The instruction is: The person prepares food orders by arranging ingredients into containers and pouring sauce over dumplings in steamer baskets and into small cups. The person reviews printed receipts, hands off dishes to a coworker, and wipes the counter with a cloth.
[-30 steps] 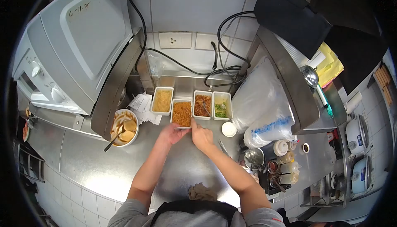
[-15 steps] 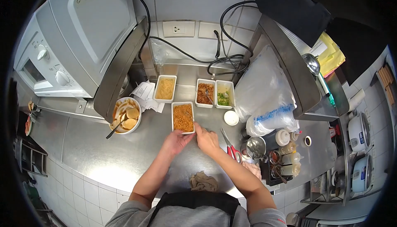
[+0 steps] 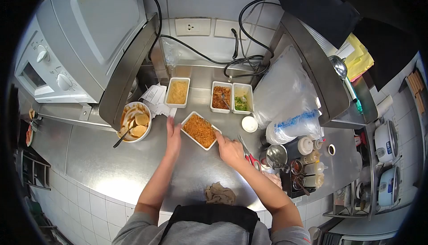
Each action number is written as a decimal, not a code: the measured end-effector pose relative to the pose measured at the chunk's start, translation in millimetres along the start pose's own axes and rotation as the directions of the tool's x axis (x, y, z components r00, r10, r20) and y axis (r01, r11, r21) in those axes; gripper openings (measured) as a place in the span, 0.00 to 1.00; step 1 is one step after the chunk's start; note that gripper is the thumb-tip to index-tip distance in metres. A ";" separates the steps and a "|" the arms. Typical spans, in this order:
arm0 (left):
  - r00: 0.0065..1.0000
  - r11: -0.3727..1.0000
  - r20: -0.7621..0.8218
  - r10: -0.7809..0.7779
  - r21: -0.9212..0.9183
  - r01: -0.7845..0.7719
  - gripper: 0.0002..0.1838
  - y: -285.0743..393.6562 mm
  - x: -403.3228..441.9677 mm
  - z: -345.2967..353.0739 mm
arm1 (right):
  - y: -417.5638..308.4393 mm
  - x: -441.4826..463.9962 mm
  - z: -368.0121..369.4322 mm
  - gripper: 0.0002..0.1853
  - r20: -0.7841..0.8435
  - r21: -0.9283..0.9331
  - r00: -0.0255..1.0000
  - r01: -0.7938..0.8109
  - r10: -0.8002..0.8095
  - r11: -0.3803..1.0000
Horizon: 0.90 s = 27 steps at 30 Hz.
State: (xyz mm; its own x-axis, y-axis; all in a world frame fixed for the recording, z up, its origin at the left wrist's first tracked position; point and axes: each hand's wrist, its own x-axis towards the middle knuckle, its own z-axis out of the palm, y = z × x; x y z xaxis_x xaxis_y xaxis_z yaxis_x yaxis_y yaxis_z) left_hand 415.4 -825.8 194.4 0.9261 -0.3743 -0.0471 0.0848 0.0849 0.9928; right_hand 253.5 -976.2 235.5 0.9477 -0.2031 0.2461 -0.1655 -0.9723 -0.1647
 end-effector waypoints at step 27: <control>0.798 0.819 0.500 0.337 0.263 -0.510 0.29 31.8 46.2 -10.0 | -11.6 22.2 -2.7 0.27 -0.040 -0.073 0.992 0.113 -0.116 0.991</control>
State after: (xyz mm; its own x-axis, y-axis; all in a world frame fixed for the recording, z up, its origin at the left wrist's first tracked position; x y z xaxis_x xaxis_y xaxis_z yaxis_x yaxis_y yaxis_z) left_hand 464.5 -831.2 222.8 0.5836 -0.7317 0.3522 -0.4998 0.0182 0.8660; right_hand 275.7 -969.7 245.5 0.9490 -0.0932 0.3012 -0.0768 -0.9949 -0.0658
